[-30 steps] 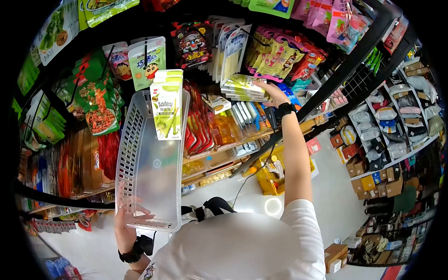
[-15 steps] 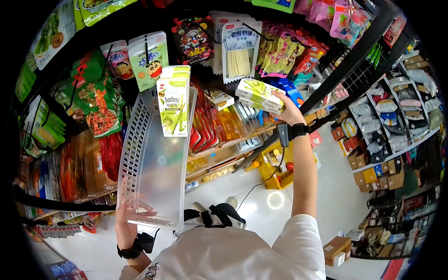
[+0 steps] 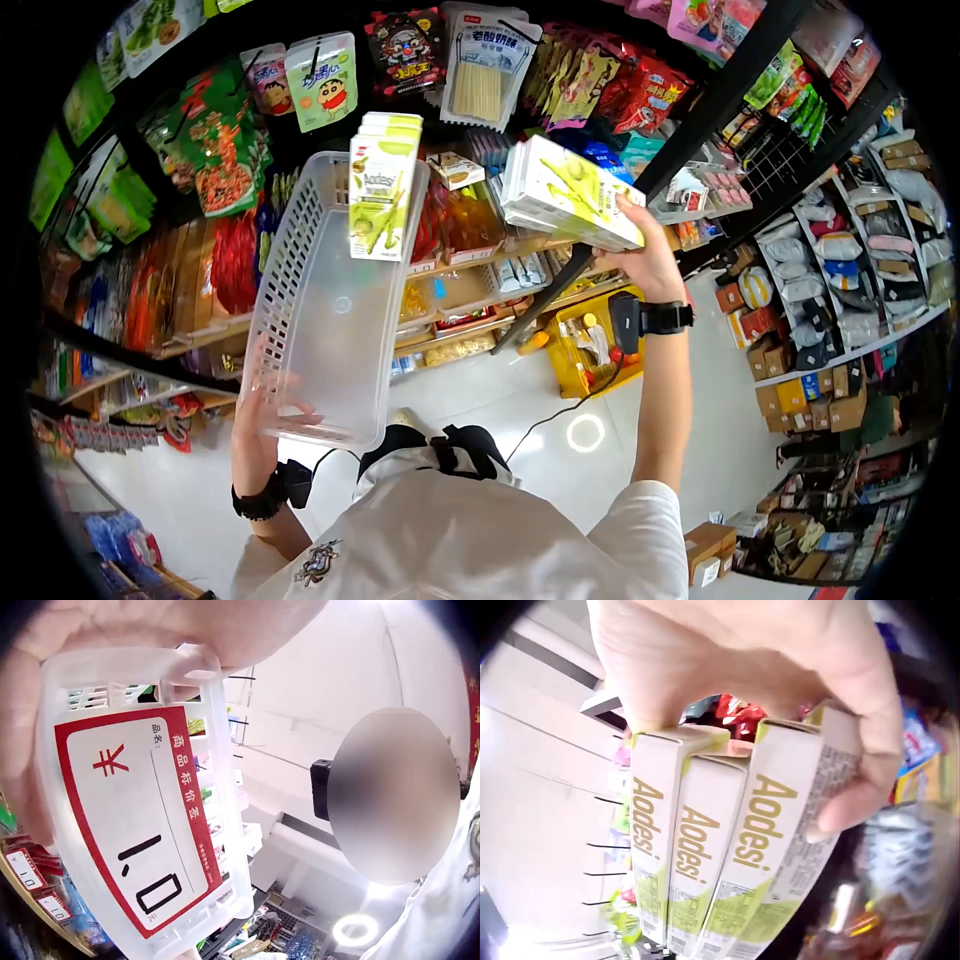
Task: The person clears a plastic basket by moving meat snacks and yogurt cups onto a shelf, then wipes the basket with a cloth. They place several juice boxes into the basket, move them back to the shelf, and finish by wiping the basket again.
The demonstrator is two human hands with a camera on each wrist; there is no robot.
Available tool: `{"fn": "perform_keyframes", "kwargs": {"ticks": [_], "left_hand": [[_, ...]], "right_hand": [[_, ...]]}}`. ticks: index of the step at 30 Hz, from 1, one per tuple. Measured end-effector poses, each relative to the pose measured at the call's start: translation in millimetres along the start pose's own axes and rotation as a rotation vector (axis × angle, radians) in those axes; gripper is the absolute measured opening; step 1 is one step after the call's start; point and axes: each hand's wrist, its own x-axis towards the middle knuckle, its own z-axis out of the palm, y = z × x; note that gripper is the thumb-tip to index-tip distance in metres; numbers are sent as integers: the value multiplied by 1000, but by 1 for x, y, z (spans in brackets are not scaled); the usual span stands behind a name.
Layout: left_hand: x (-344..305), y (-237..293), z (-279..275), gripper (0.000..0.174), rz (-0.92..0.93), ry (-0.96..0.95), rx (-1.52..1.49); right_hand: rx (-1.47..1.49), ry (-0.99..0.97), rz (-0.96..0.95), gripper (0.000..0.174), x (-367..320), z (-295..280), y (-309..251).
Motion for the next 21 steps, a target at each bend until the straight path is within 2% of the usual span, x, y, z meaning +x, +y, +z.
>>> {"fn": "perform_keyframes", "kwargs": {"ticks": [3,4,6,8,10,11,12,17,20,21], "left_hand": [[-21,-11,20,76,-15,-26,47],[-28,-16,27,77,-24,-32,65],[-43,-26,42,78,-42,-45,94],[-61,-40,56,78,-82,-57,73],[-79,-58,66,78,-117,-74,21],[-90,-61,71,76,-141,-77,25],[-100,-67,75,74,-136,-70,46],[-136,-87,91,65,-160,-31,61],[-144,-95,94,64,-162,-11,58],[-145,-97,94,64,-161,-13,57]], "right_hand": [[37,-193,-93,43,-33,23,-30],[2,-111,-77,41,-42,34,-34],[-314,-507,-162,42,-67,74,-50],[-666,-643,-218,49,-82,96,-48],[-1054,-807,-470,58,-83,99,-32],[-1291,-849,-493,62,-92,103,-29],[-1413,-854,-390,64,-101,106,-25],[-1247,-844,-505,79,-111,86,10],[-1455,-810,-639,81,-125,77,20],[-1436,-803,-617,81,-129,77,20]]}}
